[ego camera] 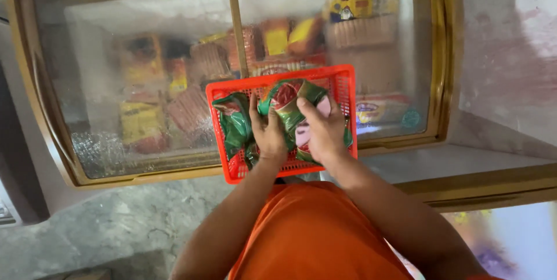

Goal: The recorder is cleaning individual condiment packets with a cloth and organizing them into boxes on a store shelf.

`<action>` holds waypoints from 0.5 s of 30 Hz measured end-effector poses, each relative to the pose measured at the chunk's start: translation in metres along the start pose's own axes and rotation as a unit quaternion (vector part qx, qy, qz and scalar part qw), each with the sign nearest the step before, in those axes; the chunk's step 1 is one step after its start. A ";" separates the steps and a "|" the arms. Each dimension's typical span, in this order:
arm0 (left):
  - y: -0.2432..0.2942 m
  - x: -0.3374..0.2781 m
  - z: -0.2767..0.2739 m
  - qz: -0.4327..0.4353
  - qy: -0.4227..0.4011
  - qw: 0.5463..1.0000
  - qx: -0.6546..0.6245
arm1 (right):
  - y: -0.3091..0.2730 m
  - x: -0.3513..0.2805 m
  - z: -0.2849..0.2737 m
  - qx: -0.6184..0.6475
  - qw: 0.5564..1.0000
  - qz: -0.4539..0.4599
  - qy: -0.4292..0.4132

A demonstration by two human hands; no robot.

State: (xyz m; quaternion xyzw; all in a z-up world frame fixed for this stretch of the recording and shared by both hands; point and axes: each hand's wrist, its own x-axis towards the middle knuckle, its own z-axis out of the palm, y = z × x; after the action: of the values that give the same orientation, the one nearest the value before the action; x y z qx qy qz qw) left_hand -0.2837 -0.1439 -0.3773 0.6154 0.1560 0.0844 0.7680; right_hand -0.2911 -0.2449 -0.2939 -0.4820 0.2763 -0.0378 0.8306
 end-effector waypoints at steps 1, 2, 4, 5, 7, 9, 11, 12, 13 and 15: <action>-0.001 0.002 0.002 -0.001 0.002 1.000 -0.001 | 0.008 -0.004 -0.003 -0.002 1.000 0.001 0.000; -0.001 0.002 0.004 -0.095 0.004 0.985 -0.146 | 0.014 -0.010 -0.008 0.009 0.999 0.031 0.028; 0.017 0.000 0.004 -0.189 0.010 0.939 -0.287 | 0.023 -0.020 -0.018 0.017 0.996 0.065 0.059; 0.035 -0.001 0.003 -0.248 -0.031 0.903 -0.350 | 0.024 -0.024 -0.022 -0.017 0.999 -0.005 0.030; 0.051 0.010 0.004 -0.299 -0.080 0.856 -0.414 | 0.004 -0.025 -0.025 -0.051 0.995 -0.084 -0.005; 0.046 0.019 -0.003 -0.372 -0.188 0.810 -0.412 | -0.033 -0.032 -0.024 -0.226 0.966 0.066 -0.109; 0.038 0.018 -0.011 -0.374 -0.199 0.824 -0.376 | -0.055 -0.028 -0.024 -0.397 0.907 0.014 -0.141; 0.034 0.018 -0.012 -0.378 -0.216 0.833 -0.340 | -0.067 -0.025 -0.026 -0.553 0.816 -0.042 -0.162; 0.038 0.016 -0.010 -0.380 -0.217 0.833 -0.339 | -0.070 -0.023 -0.022 -0.552 0.817 -0.042 -0.160; 0.046 0.012 -0.003 -0.377 -0.199 0.867 -0.258 | -0.079 -0.019 -0.016 -0.526 0.809 -0.251 -0.076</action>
State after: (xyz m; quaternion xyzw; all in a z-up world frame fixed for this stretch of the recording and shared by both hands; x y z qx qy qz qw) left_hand -0.2707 -0.1265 -0.3345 0.2932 0.1926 -0.2984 0.8877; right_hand -0.2994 -0.2934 -0.2270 -0.8988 0.0594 -0.0571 0.4305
